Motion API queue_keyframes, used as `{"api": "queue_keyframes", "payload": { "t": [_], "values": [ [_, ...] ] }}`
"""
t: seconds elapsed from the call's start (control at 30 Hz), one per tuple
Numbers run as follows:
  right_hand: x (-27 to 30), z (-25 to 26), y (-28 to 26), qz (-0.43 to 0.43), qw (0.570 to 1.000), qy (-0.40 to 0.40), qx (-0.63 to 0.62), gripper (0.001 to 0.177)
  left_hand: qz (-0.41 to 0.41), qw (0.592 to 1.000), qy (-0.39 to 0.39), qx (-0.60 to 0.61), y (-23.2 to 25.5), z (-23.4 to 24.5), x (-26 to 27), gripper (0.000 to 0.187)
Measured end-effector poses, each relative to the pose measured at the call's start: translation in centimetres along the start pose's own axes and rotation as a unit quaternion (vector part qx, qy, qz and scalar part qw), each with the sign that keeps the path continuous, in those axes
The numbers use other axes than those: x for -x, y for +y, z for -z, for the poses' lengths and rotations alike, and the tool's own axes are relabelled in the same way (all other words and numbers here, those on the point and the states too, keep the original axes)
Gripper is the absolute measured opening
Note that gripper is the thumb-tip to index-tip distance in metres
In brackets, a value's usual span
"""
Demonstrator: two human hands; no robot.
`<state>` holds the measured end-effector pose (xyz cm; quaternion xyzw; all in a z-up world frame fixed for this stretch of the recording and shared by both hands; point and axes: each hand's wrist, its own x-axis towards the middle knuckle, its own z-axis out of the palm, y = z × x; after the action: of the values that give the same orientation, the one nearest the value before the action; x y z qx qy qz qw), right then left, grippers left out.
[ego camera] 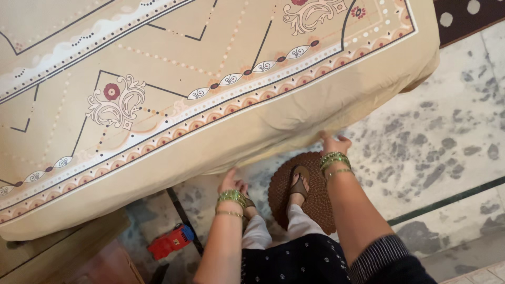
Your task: The person spreads a bedsheet over a mattress, tucks its edges underneath the mattress by hand, and smooths the surface.
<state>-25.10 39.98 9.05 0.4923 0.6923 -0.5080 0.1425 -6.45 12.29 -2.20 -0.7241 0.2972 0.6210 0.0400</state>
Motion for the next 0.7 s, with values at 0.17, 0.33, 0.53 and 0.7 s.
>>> {"api": "queue_keyframes", "payload": {
  "t": [0.17,0.33,0.53,0.7],
  "values": [
    [2.3,0.3,0.4,0.097,0.975,0.011,-0.201,0.052,-0.195,0.967,-0.029,0.163,1.9,2.7,4.1,0.068],
    [1.1,-2.9,-0.9,-0.023,0.901,-0.217,-0.374,0.045,-0.087,0.962,-0.043,0.256,9.1,0.8,5.5,0.079],
    [-1.8,-5.2,-0.9,-0.069,0.89,-0.188,-0.409,0.071,0.011,0.958,-0.062,0.279,11.6,0.1,6.7,0.096],
    [1.6,-3.3,-4.2,-0.146,0.852,-0.193,-0.464,0.094,0.048,0.931,-0.074,0.354,12.4,0.2,10.3,0.102]
  ]
}}
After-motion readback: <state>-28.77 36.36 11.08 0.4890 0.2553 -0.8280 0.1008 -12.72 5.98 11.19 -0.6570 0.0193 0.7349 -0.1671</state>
